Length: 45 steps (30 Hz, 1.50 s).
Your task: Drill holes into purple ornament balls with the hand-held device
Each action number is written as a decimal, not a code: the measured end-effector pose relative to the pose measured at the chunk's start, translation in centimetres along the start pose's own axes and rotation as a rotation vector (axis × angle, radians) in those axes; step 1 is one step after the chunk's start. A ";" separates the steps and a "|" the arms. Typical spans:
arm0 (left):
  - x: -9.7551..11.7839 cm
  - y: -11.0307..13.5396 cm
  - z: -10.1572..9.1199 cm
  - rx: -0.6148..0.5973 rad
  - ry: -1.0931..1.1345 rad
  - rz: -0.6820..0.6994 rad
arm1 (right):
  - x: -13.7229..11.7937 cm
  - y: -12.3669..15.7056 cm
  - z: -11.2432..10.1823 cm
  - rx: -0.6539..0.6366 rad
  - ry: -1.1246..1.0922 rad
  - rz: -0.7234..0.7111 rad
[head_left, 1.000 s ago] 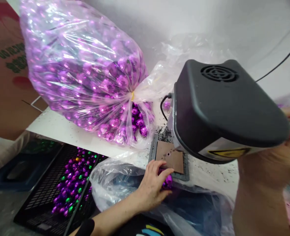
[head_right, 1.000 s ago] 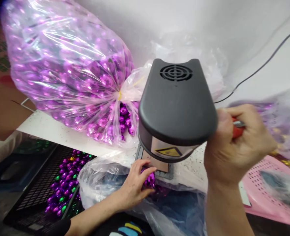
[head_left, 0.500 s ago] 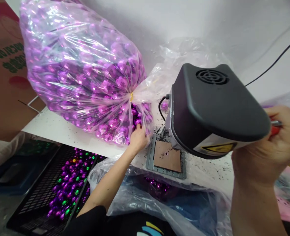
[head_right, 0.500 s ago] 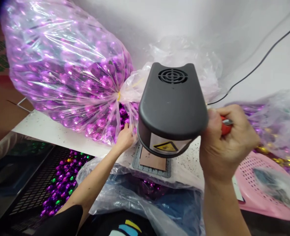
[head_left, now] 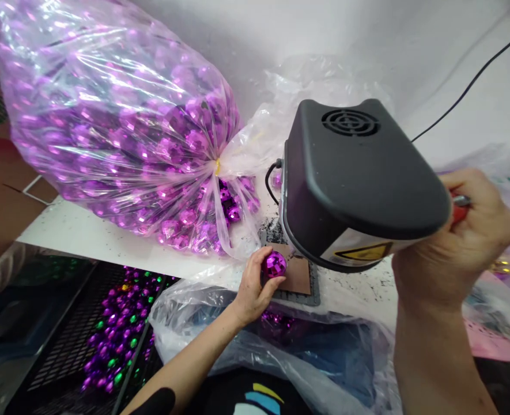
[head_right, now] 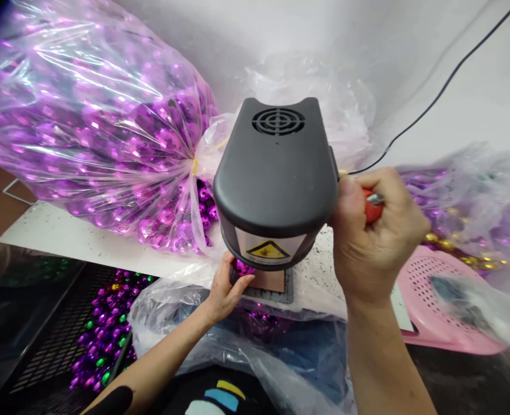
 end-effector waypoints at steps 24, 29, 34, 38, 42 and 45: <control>0.5 -2.7 1.9 -0.211 -0.364 0.055 | -0.7 -0.1 0.0 -0.010 0.017 0.031; 1.1 -3.4 2.6 -0.211 -0.347 -0.006 | -0.8 -0.2 0.0 -0.007 0.010 0.040; 0.9 -3.4 2.9 -0.197 -0.292 -0.049 | -1.0 0.2 0.0 -0.007 0.017 0.000; 0.6 -3.4 2.7 -0.170 -0.224 -0.074 | -1.2 0.7 -0.4 -0.011 0.071 -0.021; 0.6 -3.6 2.5 -0.187 -0.190 -0.084 | -1.4 1.2 -0.7 0.004 0.112 -0.054; 0.7 -3.5 2.4 -0.196 -0.178 -0.093 | -1.3 2.2 -0.9 0.010 0.121 -0.110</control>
Point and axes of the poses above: each hand's wrist, its own y-axis away from the middle knuckle, its own z-axis out of the palm, x = y × z, the point moved 1 cm from there along -y, towards the middle knuckle, and after that the axes turned 11 degrees about -x, right-handed, at the moved point
